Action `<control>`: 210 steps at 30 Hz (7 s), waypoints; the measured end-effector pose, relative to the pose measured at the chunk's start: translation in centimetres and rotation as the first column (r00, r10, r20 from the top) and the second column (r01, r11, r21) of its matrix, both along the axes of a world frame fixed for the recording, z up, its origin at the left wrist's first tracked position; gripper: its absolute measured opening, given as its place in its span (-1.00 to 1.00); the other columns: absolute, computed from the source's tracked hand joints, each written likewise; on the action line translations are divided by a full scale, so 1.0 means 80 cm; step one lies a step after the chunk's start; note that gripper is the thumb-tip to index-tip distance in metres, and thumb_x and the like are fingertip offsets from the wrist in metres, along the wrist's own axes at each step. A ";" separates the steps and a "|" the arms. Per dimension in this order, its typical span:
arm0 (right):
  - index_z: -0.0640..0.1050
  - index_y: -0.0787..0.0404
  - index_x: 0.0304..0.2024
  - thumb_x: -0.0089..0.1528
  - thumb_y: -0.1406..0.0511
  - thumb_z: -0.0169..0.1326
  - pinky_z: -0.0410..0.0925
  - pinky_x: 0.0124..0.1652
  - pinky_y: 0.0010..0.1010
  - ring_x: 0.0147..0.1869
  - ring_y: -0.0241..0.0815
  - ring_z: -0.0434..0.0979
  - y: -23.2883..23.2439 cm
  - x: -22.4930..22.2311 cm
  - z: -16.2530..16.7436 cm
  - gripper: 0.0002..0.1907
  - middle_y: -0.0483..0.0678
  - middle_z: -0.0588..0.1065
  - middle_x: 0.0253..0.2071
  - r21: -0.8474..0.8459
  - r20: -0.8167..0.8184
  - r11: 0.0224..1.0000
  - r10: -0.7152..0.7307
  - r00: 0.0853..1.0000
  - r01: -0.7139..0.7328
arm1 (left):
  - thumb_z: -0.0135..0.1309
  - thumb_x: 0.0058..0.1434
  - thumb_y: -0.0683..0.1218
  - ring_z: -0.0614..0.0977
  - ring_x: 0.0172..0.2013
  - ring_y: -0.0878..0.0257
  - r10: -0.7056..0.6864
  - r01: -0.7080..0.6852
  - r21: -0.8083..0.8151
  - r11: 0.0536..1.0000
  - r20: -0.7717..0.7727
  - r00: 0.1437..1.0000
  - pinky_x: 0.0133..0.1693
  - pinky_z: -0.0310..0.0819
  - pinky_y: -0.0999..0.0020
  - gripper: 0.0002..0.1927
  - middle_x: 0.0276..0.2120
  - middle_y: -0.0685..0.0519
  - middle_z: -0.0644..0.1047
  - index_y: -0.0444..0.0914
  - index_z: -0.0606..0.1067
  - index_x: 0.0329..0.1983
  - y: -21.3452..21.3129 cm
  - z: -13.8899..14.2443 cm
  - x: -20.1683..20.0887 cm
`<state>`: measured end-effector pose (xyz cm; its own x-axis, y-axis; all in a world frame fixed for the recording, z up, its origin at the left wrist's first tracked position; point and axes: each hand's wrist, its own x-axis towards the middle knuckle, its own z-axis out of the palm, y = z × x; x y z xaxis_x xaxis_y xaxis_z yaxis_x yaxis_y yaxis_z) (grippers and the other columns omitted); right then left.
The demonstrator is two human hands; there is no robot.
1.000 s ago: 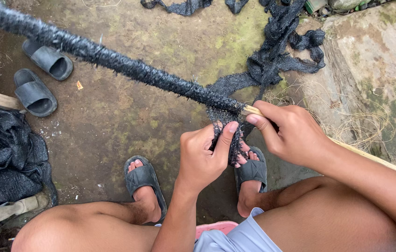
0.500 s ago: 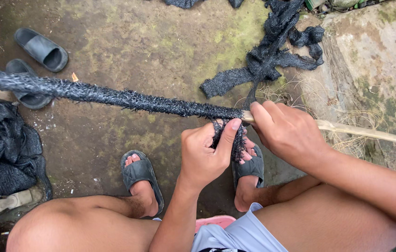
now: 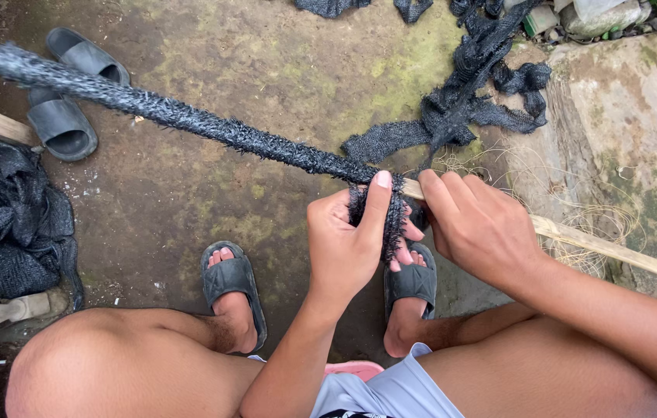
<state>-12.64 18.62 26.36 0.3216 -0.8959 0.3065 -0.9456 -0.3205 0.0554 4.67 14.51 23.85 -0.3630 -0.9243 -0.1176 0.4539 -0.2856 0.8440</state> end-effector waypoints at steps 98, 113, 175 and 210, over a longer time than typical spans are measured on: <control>0.18 0.50 0.30 -0.07 0.21 0.20 0.26 -0.11 -0.06 -0.07 0.21 0.34 -0.005 0.038 0.030 -0.04 0.25 0.30 -0.13 0.317 0.097 0.947 -0.092 0.991 0.057 | 0.17 0.38 -0.02 0.20 -0.59 0.44 0.059 0.184 -0.457 0.870 0.467 0.882 -0.60 0.07 0.30 -0.52 -0.72 0.07 0.28 -0.36 0.36 -0.60 -0.017 -0.050 0.001; 0.40 0.21 0.24 0.40 0.14 -0.23 0.46 -0.21 -0.35 -0.21 -0.24 0.65 -0.058 -0.042 0.021 -0.54 -0.05 0.55 -0.19 0.635 0.739 0.606 -0.293 0.607 -0.480 | 0.20 0.38 -0.07 0.10 -0.58 0.45 0.110 0.150 -0.569 0.809 0.398 0.911 -0.55 -0.12 0.29 -0.45 -0.71 0.14 0.15 -0.33 0.24 -0.66 -0.039 -0.072 0.011; 0.52 0.40 -0.18 0.47 0.32 -0.03 0.26 -0.42 -0.51 -0.32 -0.40 0.30 -0.053 -0.003 -0.002 -0.76 -0.11 0.37 -0.30 0.256 0.842 0.950 -0.130 0.523 -0.176 | 0.11 0.36 -0.23 0.74 -0.32 0.39 0.057 0.099 -0.409 0.907 0.353 0.934 -0.37 0.63 0.48 -0.86 -0.40 -0.02 0.70 -0.45 0.59 -0.23 -0.007 -0.017 -0.007; 0.56 0.31 -0.01 0.42 0.25 -0.06 0.35 -0.07 -0.50 -0.03 -0.37 0.42 -0.051 -0.006 -0.004 -0.72 -0.11 0.44 -0.06 0.470 0.840 0.812 -0.291 0.458 -0.345 | 0.20 0.32 -0.13 0.54 -0.57 -0.08 0.306 0.096 -0.590 0.802 0.543 0.782 -0.53 0.37 0.23 -0.78 -0.55 -0.21 0.49 -0.37 0.51 -0.38 -0.003 -0.006 0.004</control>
